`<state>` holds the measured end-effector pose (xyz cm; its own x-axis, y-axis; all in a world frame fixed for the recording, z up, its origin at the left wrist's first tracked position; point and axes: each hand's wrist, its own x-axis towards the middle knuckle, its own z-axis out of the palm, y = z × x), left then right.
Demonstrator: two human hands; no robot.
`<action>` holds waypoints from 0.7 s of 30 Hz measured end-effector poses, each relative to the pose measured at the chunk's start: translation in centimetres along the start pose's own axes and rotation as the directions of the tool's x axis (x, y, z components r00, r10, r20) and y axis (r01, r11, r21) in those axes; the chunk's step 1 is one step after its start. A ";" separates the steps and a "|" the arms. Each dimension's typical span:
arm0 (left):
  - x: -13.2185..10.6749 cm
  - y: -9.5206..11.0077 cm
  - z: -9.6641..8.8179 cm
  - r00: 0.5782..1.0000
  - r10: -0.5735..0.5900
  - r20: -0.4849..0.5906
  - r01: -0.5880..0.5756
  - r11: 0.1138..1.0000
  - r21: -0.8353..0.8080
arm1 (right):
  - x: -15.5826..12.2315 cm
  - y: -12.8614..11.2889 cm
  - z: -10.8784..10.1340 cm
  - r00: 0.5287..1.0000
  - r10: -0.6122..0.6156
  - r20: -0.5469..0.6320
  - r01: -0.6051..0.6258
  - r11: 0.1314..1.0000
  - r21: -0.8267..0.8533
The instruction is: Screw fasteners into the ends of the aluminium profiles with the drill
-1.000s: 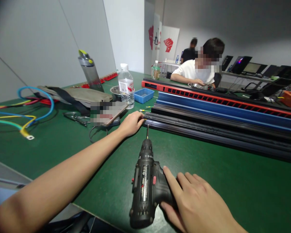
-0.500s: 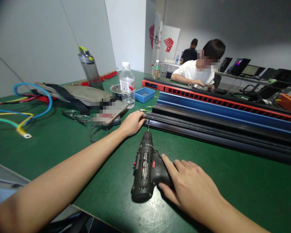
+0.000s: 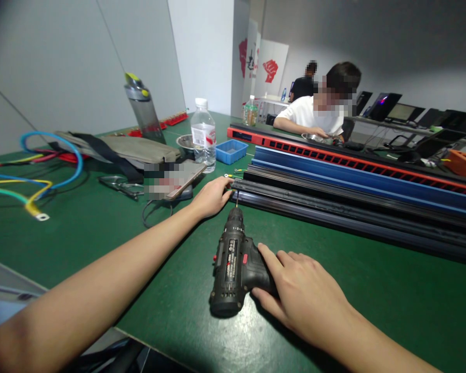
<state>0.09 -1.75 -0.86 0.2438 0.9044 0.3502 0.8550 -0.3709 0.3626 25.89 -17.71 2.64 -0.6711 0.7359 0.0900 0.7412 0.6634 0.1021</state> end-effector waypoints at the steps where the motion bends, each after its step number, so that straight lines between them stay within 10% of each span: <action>1: 0.0 0.0 0.0 1.000 0.017 0.017 -0.017 1.000 0.004 | 0.0 0.0 0.0 1.000 0.008 -0.002 -0.008 1.000 0.005; 8: 0.3 -0.3 0.0 0.991 0.001 0.130 -0.008 0.999 0.047 | 0.2 -0.9 -0.1 0.990 -0.073 -0.120 0.067 0.997 -0.047; 21: 0.7 -0.1 -0.3 0.997 0.003 0.075 -0.004 1.000 0.013 | 2.3 -5.0 -1.0 0.994 -0.110 0.016 0.107 0.984 0.144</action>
<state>0.02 -1.16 -0.43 0.2799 0.9165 0.2858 0.8598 -0.3717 0.3501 20.58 -19.46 3.32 -0.7484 0.6603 0.0622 0.6598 0.7508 -0.0324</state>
